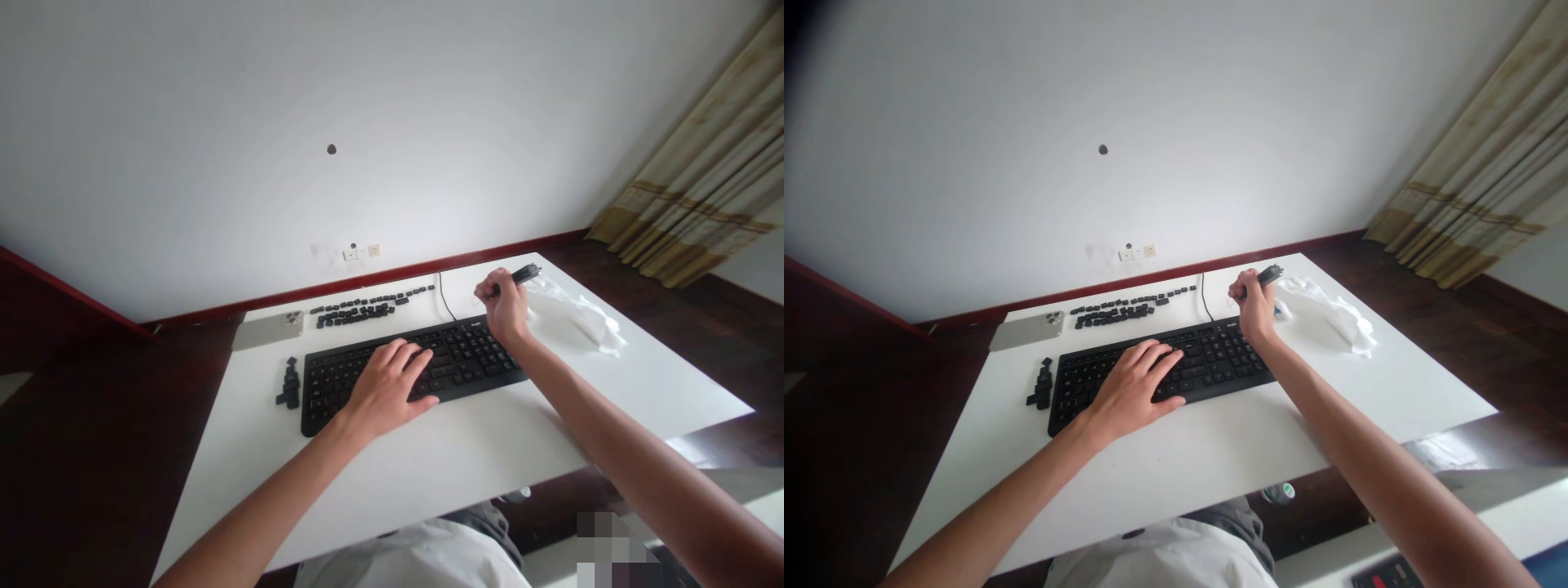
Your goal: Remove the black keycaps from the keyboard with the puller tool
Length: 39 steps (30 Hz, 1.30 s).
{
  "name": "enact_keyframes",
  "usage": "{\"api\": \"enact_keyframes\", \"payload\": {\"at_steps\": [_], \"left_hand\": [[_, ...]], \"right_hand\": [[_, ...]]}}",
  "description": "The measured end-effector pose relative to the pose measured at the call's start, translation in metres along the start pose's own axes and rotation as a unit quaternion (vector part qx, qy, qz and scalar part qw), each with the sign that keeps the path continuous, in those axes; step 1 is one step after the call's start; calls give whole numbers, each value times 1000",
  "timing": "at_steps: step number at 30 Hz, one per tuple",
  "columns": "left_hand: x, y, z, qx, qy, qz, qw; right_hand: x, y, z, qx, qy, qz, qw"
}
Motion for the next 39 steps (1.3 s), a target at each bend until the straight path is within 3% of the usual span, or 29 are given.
{"api": "enact_keyframes", "payload": {"at_steps": [4, 8, 15, 22, 39], "left_hand": [[27, 11, -32, 6, 12, -23, 1000], [39, 15, -37, 17, 19, -28, 999], [44, 16, -31, -5, 50, 5, 999], [45, 19, -32, -33, 80, 76, 993], [43, 20, -31, -45, 74, 92, 992]], "right_hand": [[16, -13, 10, 14, -26, -3, 1000], [30, -4, 24, 75, -74, -37, 994], [36, 10, 45, 133, -145, -84, 977], [32, -1, 49, 181, -151, -82, 968], [37, 3, 58, 248, -143, -109, 952]]}}
Point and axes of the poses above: each hand's wrist, its own z-axis away from the middle knuckle, its own x-axis out of the palm, y = z × x, the point moved 1 cm from there along -z, towards the middle knuckle, and after that the axes turned 8 degrees about z, right-handed, at the moved point
